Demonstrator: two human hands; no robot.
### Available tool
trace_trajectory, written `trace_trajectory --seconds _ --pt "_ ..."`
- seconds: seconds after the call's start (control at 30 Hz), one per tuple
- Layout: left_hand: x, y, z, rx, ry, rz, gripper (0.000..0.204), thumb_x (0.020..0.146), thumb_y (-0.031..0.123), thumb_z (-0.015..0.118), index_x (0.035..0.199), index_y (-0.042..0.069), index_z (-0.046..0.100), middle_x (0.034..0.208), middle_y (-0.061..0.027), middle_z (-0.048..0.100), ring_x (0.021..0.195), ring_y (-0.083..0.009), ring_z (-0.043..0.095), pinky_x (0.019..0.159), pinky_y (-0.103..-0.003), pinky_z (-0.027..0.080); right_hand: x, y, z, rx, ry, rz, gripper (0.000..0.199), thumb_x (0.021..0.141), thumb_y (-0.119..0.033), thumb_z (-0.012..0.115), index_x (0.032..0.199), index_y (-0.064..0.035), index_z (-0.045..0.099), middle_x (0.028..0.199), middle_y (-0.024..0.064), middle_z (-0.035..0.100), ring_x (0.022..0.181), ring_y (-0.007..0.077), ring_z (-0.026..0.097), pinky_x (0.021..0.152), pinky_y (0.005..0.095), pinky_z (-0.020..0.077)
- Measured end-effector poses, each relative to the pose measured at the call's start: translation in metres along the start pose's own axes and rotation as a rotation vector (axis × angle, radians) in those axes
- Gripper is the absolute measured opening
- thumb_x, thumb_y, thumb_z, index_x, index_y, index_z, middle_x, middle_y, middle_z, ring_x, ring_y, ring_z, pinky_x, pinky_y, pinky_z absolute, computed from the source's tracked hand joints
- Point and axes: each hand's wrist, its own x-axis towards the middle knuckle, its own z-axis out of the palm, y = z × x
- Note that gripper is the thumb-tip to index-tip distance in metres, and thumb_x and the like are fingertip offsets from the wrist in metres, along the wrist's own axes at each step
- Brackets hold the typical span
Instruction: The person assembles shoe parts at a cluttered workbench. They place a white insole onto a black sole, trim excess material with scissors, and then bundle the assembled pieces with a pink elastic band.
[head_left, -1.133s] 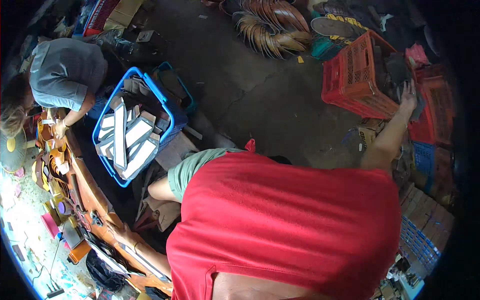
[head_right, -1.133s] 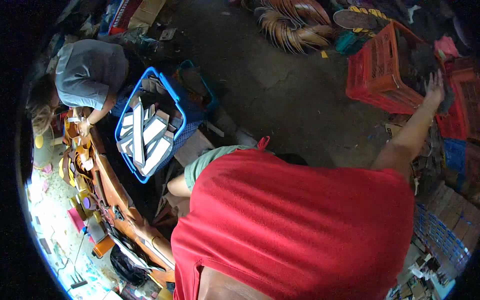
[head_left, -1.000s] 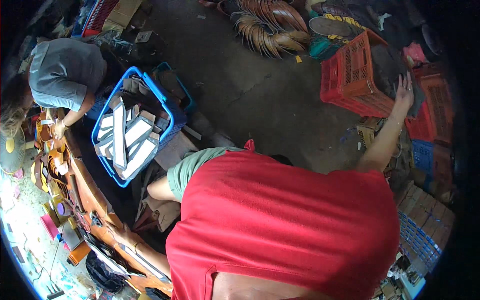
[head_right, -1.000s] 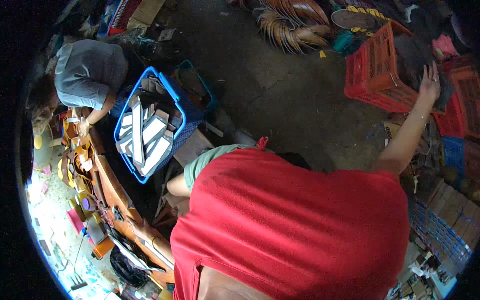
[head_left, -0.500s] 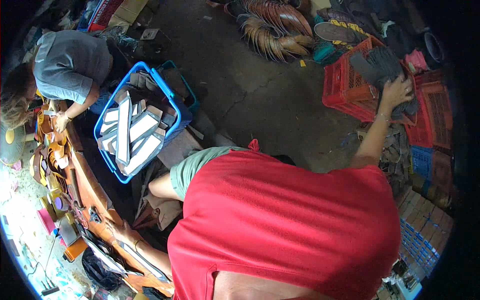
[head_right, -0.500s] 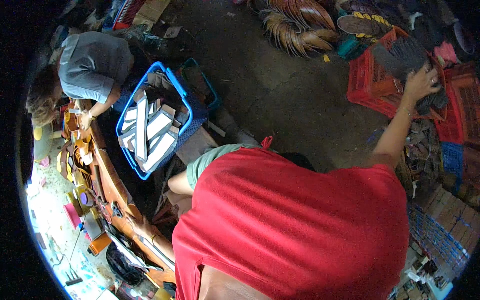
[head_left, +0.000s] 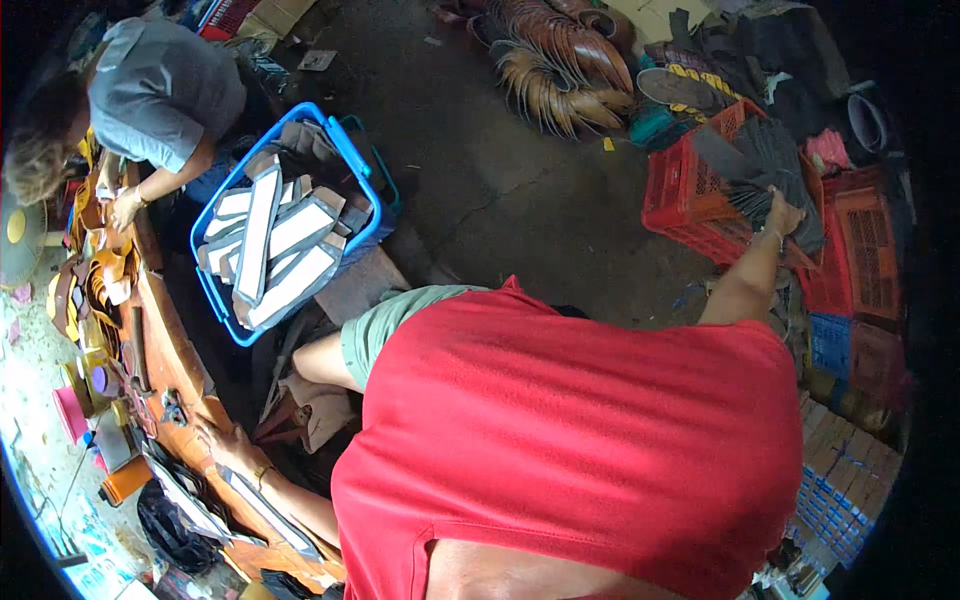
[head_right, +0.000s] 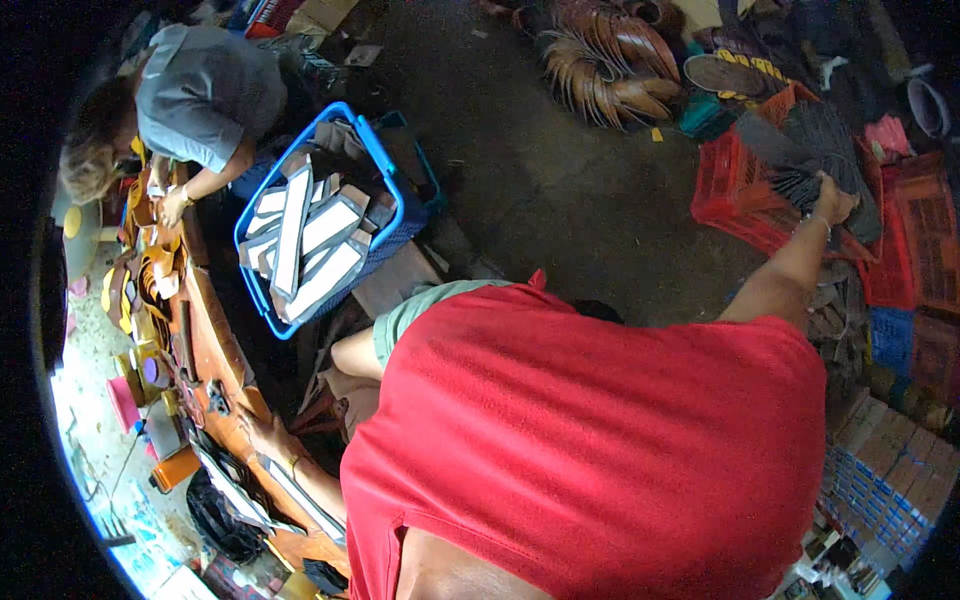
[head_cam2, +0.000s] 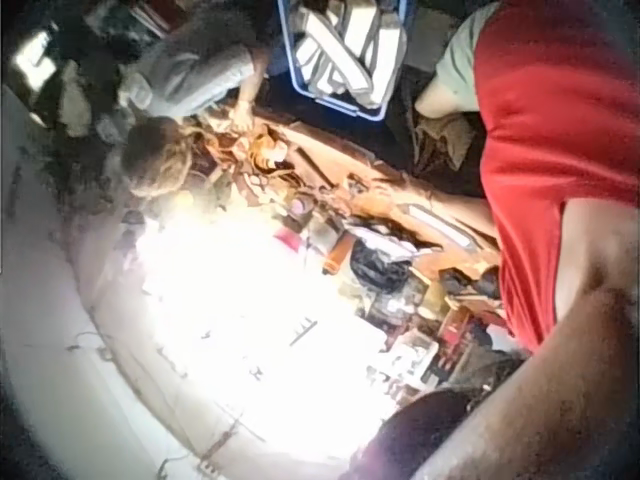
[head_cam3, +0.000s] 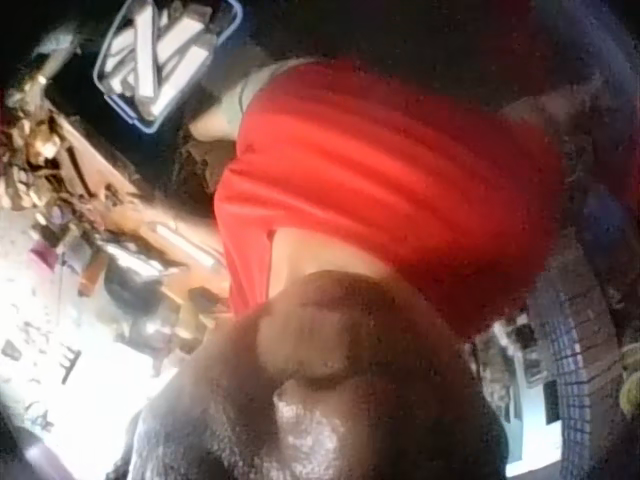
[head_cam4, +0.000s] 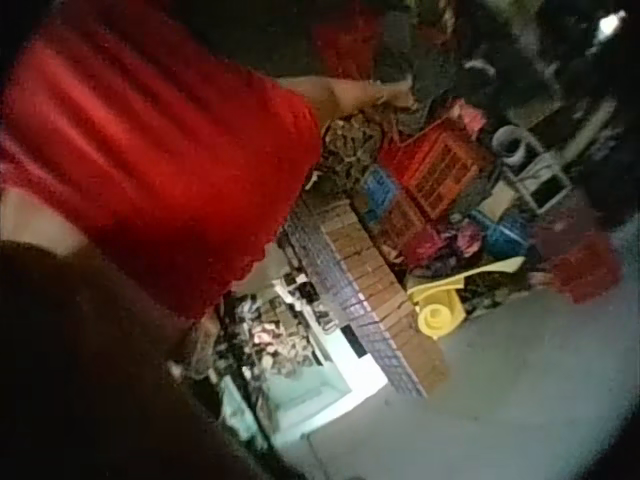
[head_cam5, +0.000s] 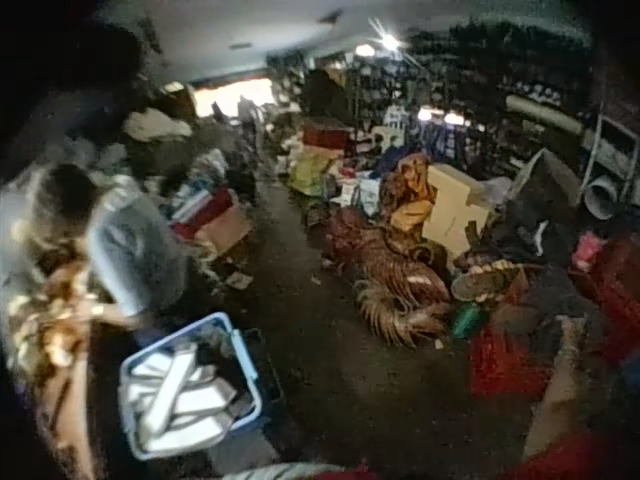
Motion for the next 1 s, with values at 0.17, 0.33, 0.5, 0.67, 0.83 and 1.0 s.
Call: trace_trajectory --seconds 0.17,0.33,0.5,0.67,0.83,1.0 --pt "-0.012 -0.005 0.009 -0.034 0.041 0.003 0.095 0.065 0.006 0.075 0.149 0.007 0.031 0.146 -0.0249 0.04 0.129 -0.0413 0.045 0.106 -0.047 0.039 0.006 -0.07 -0.015 0.756 0.089 0.043 0.078 0.056 -0.01 0.085 0.125 0.009 0.052 0.121 0.0257 0.06 0.106 0.0329 0.062 0.089 0.0462 0.0522" --pt "0.009 0.008 -0.001 -0.005 0.027 0.001 0.094 0.067 0.007 0.075 0.15 0.008 0.03 0.146 -0.0238 0.04 0.129 -0.0407 0.044 0.105 -0.047 0.04 0.022 -0.145 -0.057 1.011 0.14 -0.085 0.058 0.064 0.006 0.075 0.117 0.0141 0.054 0.111 0.0271 0.062 0.096 0.0311 0.065 0.085 0.044 0.0557" --pt "-0.003 0.012 -0.007 -0.031 0.032 -0.067 0.096 0.068 0.009 0.075 0.151 0.012 0.027 0.147 -0.0234 0.039 0.132 -0.0408 0.042 0.107 -0.049 0.039 -0.086 -0.281 -0.155 1.498 -0.028 -0.216 0.028 0.07 0.006 0.07 0.096 0.0129 0.064 0.106 0.0222 0.066 0.09 0.0308 0.066 0.083 0.0454 0.0556" --pt "-0.003 0.016 -0.007 -0.078 0.028 -0.086 0.099 0.067 0.008 0.075 0.152 0.012 0.025 0.146 -0.0258 0.038 0.13 -0.0442 0.042 0.107 -0.05 0.039 -0.192 -0.366 -0.236 1.58 -0.521 -0.402 0.029 0.082 -0.004 0.058 0.105 0.0124 0.064 0.111 0.0257 0.064 0.1 0.0312 0.064 0.094 0.0449 0.0525" --pt "-0.007 0.026 -0.043 -0.339 -0.025 -0.172 0.091 0.068 0.01 0.077 0.147 0.005 0.032 0.141 -0.028 0.041 0.121 -0.0437 0.049 0.1 -0.051 0.043 -0.338 -0.418 -0.254 1.708 -0.942 -0.564 0.03 0.082 -0.005 0.057 0.107 0.012 0.063 0.111 0.0249 0.064 0.1 0.0305 0.064 0.094 0.0436 0.0526" --pt "-0.007 0.024 -0.031 -0.375 0.157 -0.098 0.07 0.077 0.028 0.076 0.136 0.004 0.047 0.139 -0.0252 0.046 0.122 -0.0425 0.048 0.099 -0.049 0.042 -0.464 -0.451 -0.266 1.723 -1.274 -0.699 0.031 0.083 -0.007 0.057 0.108 0.0115 0.062 0.11 0.0242 0.064 0.1 0.0297 0.065 0.093 0.0424 0.0527"
